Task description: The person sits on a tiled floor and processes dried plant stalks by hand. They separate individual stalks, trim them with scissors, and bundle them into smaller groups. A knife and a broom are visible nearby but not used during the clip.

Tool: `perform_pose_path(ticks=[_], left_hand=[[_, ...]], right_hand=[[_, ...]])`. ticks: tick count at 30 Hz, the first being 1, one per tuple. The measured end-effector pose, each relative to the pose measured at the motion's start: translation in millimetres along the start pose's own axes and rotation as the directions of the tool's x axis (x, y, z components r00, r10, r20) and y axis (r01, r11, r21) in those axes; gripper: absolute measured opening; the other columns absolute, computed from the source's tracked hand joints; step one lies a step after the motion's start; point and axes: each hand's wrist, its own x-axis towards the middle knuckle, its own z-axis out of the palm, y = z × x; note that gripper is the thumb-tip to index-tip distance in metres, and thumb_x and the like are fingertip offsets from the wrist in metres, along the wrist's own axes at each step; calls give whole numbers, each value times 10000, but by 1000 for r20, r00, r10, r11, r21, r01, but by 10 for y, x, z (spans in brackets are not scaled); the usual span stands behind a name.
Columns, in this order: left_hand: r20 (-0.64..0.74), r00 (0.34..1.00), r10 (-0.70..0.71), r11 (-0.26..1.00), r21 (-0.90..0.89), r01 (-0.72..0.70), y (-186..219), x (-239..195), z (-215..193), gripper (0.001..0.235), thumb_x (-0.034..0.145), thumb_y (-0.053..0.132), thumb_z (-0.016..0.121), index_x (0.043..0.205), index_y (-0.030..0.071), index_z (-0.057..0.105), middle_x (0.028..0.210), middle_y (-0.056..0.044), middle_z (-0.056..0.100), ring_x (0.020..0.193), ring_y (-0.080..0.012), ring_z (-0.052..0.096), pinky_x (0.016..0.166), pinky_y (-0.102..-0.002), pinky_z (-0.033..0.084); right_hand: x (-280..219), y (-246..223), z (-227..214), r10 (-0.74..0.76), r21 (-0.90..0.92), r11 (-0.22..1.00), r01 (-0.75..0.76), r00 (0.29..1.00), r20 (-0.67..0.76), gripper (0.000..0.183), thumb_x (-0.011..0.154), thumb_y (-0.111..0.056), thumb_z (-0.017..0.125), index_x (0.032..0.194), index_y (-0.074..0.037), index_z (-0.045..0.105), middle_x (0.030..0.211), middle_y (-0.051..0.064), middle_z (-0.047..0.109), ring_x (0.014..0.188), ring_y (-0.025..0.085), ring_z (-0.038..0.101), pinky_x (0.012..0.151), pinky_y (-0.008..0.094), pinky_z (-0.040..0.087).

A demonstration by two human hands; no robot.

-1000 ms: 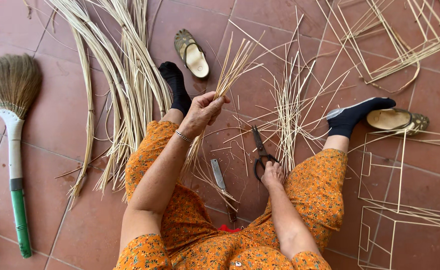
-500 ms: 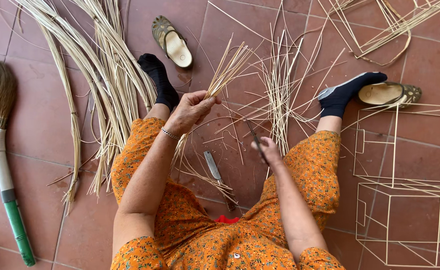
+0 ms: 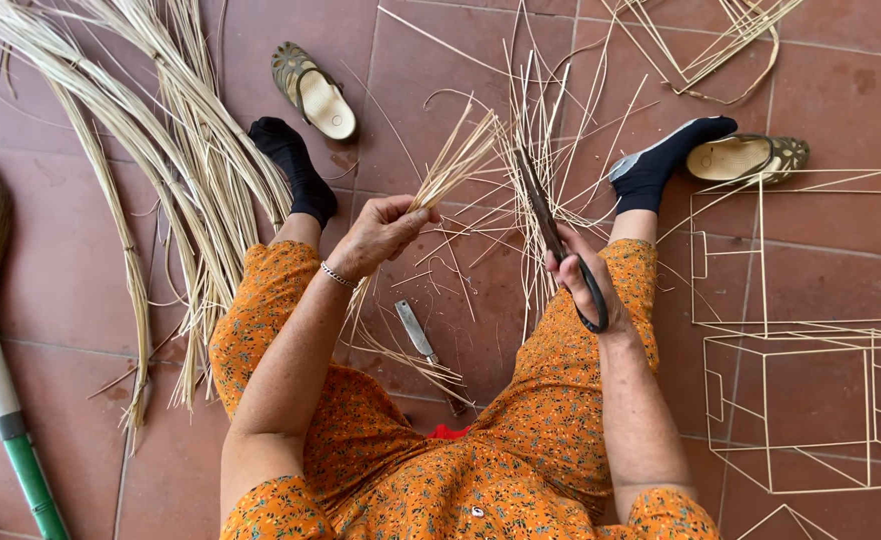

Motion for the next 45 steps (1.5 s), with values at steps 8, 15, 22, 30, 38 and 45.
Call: perform_pose_path(ticks=[8, 15, 22, 30, 38, 45], left_hand=[[61, 996, -71, 997, 23, 69, -48, -6, 143, 267, 1016, 272, 651, 1135, 64, 769, 610, 99, 487, 476, 0, 361, 398, -199, 282], [84, 995, -62, 998, 10, 62, -88, -7, 150, 271, 1021, 265, 648, 1150, 59, 767, 652, 97, 536, 495, 0, 385, 413, -199, 301], [61, 993, -102, 995, 30, 100, -165, 9, 133, 260, 1017, 257, 654, 1151, 63, 765, 645, 88, 540, 493, 1, 404, 409, -194, 304], [-230, 973, 10, 1000, 25, -5, -33, -55, -38, 242, 1054, 278, 572, 1051, 80, 712, 636, 93, 487, 500, -26, 398, 422, -206, 337], [-453, 871, 189, 943, -163, -289, 484, -340, -255, 233, 1119, 266, 578, 1088, 65, 692, 671, 70, 438, 554, -46, 353, 458, -219, 289], [-460, 796, 393, 824, -208, -527, 783, -752, -269, 224, 1196, 238, 562, 1166, 43, 670, 676, 32, 362, 532, -40, 256, 454, -197, 187]], right_hand=[[267, -263, -111, 51, -154, 987, -53, 999, -13, 1130, 851, -871, 389, 1481, 64, 463, 717, -40, 495, 617, 28, 470, 511, 193, 414], [289, -314, -146, 32, -143, 989, -29, 999, 12, 1034, 909, -809, 439, 1443, 71, 538, 687, -64, 450, 627, 17, 466, 551, 187, 427], [339, -104, -56, 0, -251, 968, -15, 998, -58, 879, 954, -781, 364, 1156, 21, 664, 575, -81, 463, 461, 18, 455, 390, 214, 400], [309, 949, 259, -102, -438, 899, 12, 978, -184, 670, 1059, -676, 502, 1156, -30, 652, 805, -85, 642, 667, 11, 655, 519, 182, 548], [-150, 2083, 1015, 336, -647, 631, -428, 903, -270, 441, 883, -299, 763, 1260, -117, 624, 845, 49, 650, 766, 223, 661, 709, 425, 554], [-203, 2590, 996, 450, -775, 514, -368, 885, -122, 717, 834, -201, 756, 1459, -125, 413, 1194, 229, 575, 1154, 412, 549, 951, 514, 483]])
